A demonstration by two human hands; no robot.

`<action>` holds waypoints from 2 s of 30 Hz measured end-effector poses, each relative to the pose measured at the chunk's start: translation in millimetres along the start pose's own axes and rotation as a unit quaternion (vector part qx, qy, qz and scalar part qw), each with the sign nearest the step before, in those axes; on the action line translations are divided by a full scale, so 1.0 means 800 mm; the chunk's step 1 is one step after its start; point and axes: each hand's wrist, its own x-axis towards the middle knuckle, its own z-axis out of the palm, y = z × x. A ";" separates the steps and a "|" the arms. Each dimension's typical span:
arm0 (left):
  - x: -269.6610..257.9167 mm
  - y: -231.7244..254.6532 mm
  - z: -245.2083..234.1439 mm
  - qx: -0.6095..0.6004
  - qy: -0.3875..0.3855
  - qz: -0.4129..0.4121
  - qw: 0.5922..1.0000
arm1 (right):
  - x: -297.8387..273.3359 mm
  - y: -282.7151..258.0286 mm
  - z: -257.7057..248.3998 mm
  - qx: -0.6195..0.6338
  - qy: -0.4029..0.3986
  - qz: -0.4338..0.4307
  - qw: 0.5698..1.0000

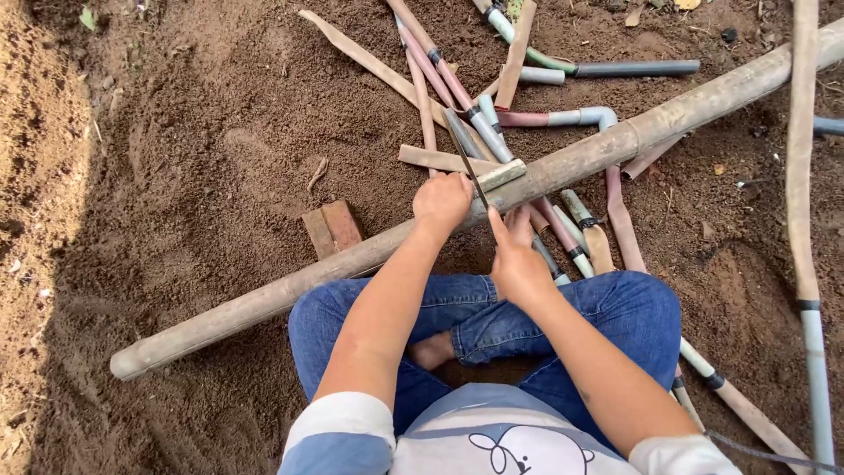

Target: The person sits cross-legged on the ground and uses a hand saw to cut a long bamboo pole that is resting on a wooden support. The person saws through the pole repeatedly until a section is separated.

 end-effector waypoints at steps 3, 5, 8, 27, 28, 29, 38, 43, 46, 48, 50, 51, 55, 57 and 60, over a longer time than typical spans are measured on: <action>-0.005 0.003 -0.015 -0.017 -0.011 -0.005 1.000 | -0.018 0.051 0.055 0.017 -0.014 -0.007 1.000; -0.002 -0.001 -0.008 -0.019 -0.019 -0.010 1.000 | -0.009 0.048 0.056 0.020 -0.022 -0.009 1.000; 0.010 -0.013 -0.005 -0.013 -0.020 -0.008 1.000 | 0.011 0.052 0.059 0.023 -0.030 -0.024 0.999; -0.007 0.011 -0.007 0.013 0.022 0.004 1.000 | -0.057 0.067 0.046 0.051 -0.036 0.025 0.998; -0.005 0.012 -0.001 0.013 0.022 0.003 1.000 | -0.052 0.066 0.048 0.051 -0.037 0.024 0.998; -0.003 0.011 0.006 0.019 0.032 0.002 0.999 | -0.048 0.064 0.049 0.054 -0.034 0.022 0.998; -0.005 0.001 0.033 0.078 0.156 0.065 0.983 | 0.090 0.065 0.073 -0.019 0.038 -0.015 0.999; 0.001 0.005 0.016 0.004 0.097 0.051 0.994 | -0.015 0.005 0.001 0.055 -0.002 0.023 0.998; -0.008 0.009 0.009 0.010 0.071 0.045 0.996 | -0.022 0.035 0.037 0.074 -0.007 0.032 0.997; -0.005 0.010 -0.002 0.018 0.053 0.059 0.997 | 0.006 0.034 0.036 0.028 0.009 0.019 0.999; -0.006 0.012 -0.002 0.034 0.063 0.063 0.995 | 0.059 0.040 0.040 0.007 0.022 0.010 1.000; -0.014 0.011 0.000 0.049 0.062 0.068 0.995 | 0.080 0.041 0.046 -0.011 0.028 0.009 1.000; 0.001 0.006 0.011 0.017 0.031 0.051 0.998 | 0.077 0.045 0.047 0.007 0.027 0.005 1.000; -0.003 0.009 -0.001 0.023 0.032 0.055 0.998 | 0.040 0.046 0.055 0.013 0.017 0.032 0.999; -0.001 0.006 -0.014 0.081 0.017 0.137 0.987 | -0.016 0.057 0.055 0.066 -0.012 0.042 0.997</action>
